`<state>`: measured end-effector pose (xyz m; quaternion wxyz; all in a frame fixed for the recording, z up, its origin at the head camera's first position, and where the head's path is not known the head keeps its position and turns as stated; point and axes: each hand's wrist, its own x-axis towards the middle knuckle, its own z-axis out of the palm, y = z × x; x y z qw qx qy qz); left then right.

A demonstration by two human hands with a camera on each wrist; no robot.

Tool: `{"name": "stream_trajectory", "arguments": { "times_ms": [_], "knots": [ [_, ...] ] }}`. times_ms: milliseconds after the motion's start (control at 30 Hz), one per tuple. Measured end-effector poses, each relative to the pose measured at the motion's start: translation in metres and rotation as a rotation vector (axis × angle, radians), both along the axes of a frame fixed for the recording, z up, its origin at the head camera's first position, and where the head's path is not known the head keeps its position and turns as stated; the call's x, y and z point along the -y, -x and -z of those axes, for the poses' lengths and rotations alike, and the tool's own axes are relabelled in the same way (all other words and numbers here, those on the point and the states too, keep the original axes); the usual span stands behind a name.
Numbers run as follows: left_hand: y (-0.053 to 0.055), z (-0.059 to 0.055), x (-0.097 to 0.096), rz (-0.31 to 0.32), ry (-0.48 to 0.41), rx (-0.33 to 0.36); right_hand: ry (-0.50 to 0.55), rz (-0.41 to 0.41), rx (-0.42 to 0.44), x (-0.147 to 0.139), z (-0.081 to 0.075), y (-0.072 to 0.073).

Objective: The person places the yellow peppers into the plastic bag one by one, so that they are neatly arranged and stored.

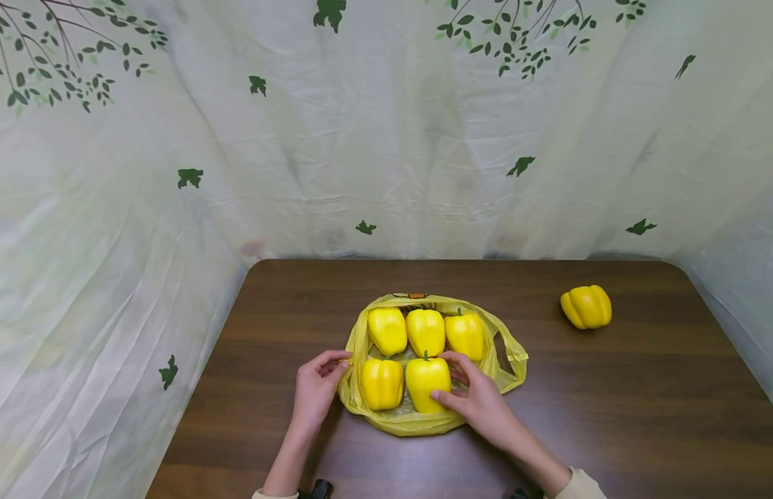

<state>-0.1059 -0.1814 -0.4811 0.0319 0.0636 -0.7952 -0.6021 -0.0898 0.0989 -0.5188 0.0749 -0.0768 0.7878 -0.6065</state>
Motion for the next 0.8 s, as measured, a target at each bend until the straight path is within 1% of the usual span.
{"name": "stream_trajectory", "arguments": {
  "times_ms": [100, 167, 233, 400, 467, 633, 800],
  "knots": [
    [0.0, 0.0, 0.0, -0.002, 0.003, 0.008, -0.026, 0.009, 0.0, 0.002, -0.001, 0.0],
    [0.001, 0.002, 0.001, 0.0, 0.004, 0.005, -0.044, 0.014, 0.002, 0.003, -0.002, 0.001],
    [0.003, 0.009, 0.003, -0.003, -0.002, 0.009, -0.065, 0.02, 0.005, 0.004, -0.001, 0.001],
    [0.011, 0.032, 0.009, -0.018, -0.011, 0.015, -0.132, 0.036, 0.001, 0.006, -0.002, 0.004],
    [0.012, 0.037, 0.011, -0.019, -0.009, 0.004, -0.16, 0.035, -0.002, 0.007, -0.003, 0.005],
    [0.013, 0.04, 0.011, -0.016, -0.01, -0.027, -0.187, 0.023, 0.015, 0.008, -0.006, 0.007],
    [0.013, 0.04, 0.01, -0.017, -0.015, -0.034, -0.18, 0.023, 0.051, 0.009, -0.007, 0.011]
  ]
}}
